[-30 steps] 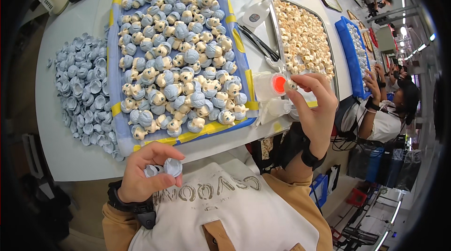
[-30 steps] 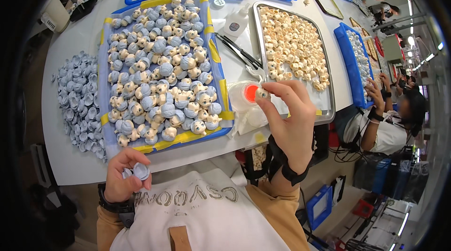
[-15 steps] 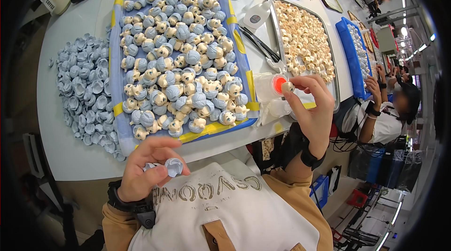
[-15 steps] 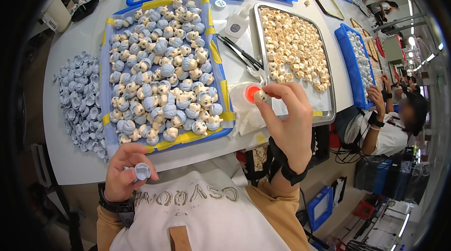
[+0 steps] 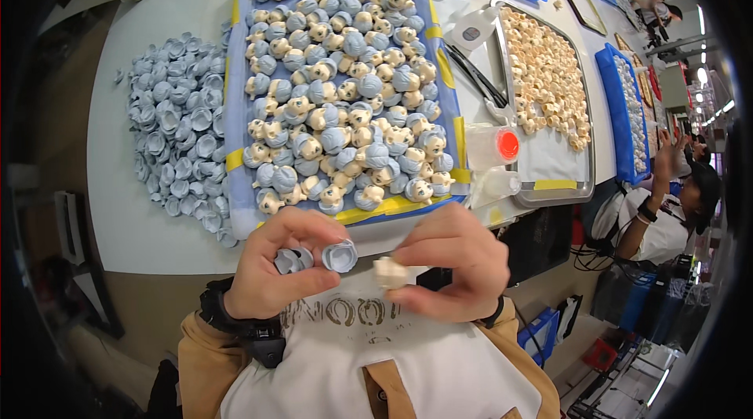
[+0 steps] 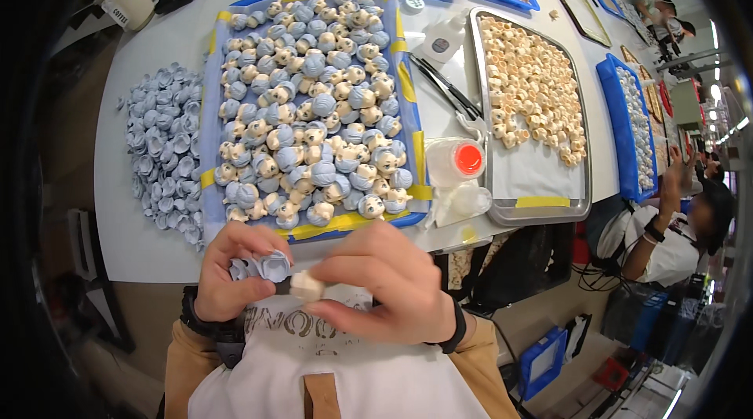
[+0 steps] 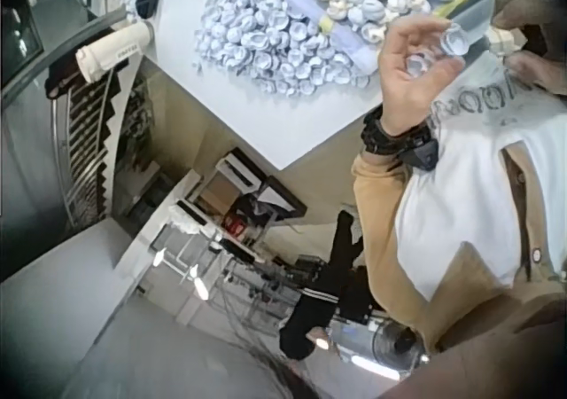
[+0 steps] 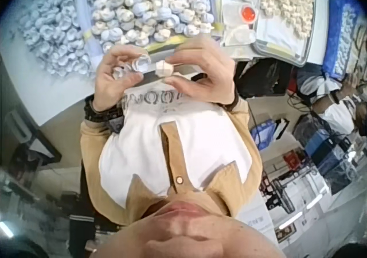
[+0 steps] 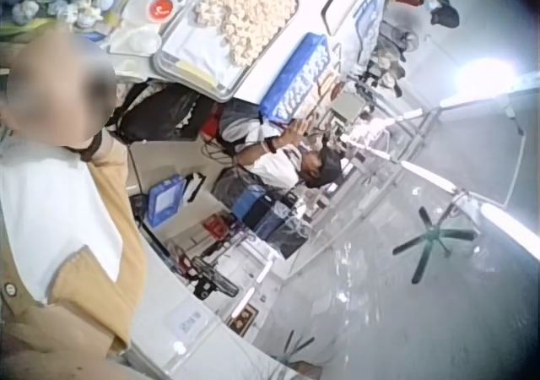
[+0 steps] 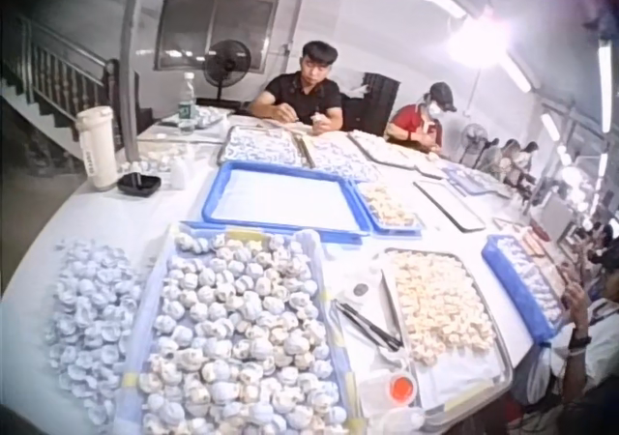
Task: The person assembles small doll heads by inserting a white plastic piece into a blue plastic shell. They repeatedly pick up the blue shells and white inserts from trays, apply a small amount of red liquid from a bottle, and press the parts together. The finished heads are placed into a blue tray.
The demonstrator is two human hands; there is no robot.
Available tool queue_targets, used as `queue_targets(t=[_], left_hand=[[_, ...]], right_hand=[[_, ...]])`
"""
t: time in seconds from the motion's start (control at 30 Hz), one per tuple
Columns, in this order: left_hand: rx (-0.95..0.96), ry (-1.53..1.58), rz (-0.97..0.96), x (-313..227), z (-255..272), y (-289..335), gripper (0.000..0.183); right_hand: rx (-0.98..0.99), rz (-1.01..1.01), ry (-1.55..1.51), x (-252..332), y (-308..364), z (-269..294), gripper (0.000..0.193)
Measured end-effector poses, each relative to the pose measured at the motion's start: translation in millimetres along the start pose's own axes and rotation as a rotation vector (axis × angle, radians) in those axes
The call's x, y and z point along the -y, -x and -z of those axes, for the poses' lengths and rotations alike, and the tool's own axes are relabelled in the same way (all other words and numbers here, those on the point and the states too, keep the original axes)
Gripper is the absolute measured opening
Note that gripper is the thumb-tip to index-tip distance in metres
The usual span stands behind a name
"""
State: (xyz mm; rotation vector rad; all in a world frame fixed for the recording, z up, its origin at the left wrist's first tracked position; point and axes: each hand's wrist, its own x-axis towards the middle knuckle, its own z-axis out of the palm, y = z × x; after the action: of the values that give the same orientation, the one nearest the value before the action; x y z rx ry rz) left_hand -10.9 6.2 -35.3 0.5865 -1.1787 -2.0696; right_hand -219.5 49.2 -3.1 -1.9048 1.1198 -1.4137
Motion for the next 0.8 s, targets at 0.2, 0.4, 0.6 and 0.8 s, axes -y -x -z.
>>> queue_targets(t=[0.2, 0.4, 0.6, 0.8], left_hand=[[-0.002, -0.127, -0.038, -7, 2, 2, 0.033], [0.112, -0.362, -0.043, -10, 9, 5, 0.045], [-0.061, -0.133, 0.104, -16, 1, 8, 0.068], [0.118, -0.170, 0.346, -21, 6, 10, 0.054]], right_hand=[[0.149, -0.012, 0.106, 2, -8, -11, 0.030], [0.320, -0.006, 0.162, 0, -8, -10, 0.034], [0.214, 0.087, 0.322, 7, -11, -30, 0.034], [0.265, 0.118, 0.411, -1, -10, -26, 0.032]])
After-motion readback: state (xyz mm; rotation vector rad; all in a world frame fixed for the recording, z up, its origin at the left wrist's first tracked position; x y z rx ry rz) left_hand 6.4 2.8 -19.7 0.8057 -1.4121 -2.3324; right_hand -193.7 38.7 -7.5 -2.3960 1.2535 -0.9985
